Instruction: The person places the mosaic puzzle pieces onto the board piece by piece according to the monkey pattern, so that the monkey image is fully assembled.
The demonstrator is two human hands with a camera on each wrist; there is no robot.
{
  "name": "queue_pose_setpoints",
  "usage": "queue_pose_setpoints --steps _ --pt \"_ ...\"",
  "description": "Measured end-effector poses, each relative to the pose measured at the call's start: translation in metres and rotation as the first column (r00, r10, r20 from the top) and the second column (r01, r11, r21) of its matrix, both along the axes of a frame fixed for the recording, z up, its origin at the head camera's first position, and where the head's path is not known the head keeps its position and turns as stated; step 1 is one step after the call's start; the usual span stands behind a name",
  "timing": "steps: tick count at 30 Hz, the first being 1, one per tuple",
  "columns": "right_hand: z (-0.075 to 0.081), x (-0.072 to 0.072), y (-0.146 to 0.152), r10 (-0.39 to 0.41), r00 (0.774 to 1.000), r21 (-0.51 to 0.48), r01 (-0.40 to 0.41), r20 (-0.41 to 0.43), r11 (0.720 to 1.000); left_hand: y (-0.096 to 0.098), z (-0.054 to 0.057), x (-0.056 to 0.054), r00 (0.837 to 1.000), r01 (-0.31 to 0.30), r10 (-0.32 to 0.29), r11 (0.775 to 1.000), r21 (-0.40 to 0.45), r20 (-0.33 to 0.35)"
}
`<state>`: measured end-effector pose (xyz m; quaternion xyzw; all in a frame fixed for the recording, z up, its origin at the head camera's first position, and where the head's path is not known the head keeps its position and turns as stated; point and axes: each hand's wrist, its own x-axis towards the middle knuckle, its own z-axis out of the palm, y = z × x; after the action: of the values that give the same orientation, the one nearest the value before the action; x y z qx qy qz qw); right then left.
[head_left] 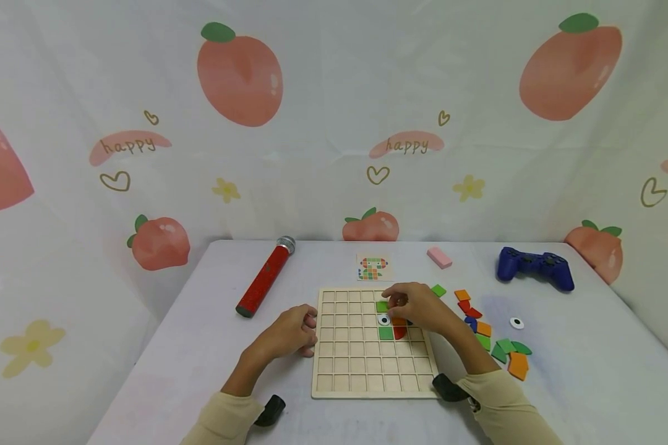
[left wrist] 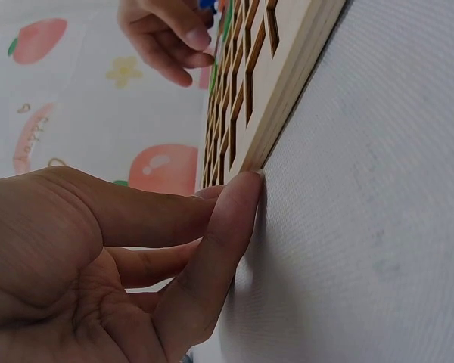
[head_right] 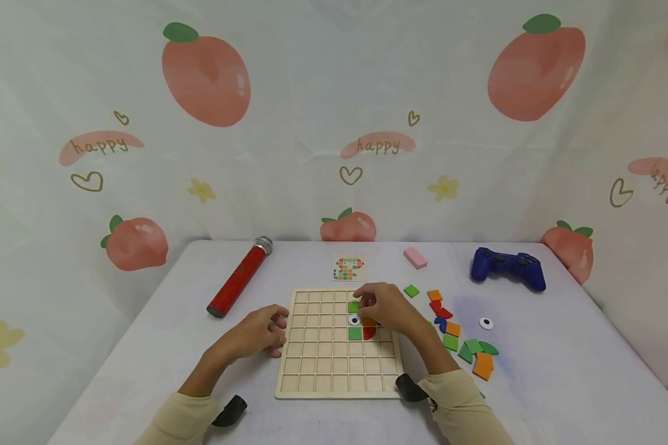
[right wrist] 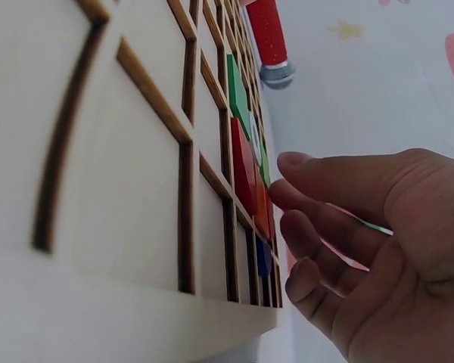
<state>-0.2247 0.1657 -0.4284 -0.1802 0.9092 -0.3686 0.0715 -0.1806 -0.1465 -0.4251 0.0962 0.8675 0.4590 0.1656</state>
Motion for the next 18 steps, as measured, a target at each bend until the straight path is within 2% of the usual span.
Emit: queue_pose_setpoints --steps 7,12,18 --pt "0.003 -0.003 0.008 0.020 1.000 0.000 -0.020 -0.016 1.000 0.000 -0.001 0.000 1.000 -0.003 0.003 1.000 -0.001 0.009" --pt "0.006 -0.008 0.020 -0.025 0.999 0.005 0.025 -0.020 1.000 0.000 -0.002 0.001 1.000 -0.009 0.009 1.000 -0.004 0.013" --pt "0.002 -0.014 0.039 -0.071 0.997 0.034 0.071 -0.024 0.997 0.000 -0.002 0.000 1.000 -0.006 0.006 1.000 -0.015 0.004"
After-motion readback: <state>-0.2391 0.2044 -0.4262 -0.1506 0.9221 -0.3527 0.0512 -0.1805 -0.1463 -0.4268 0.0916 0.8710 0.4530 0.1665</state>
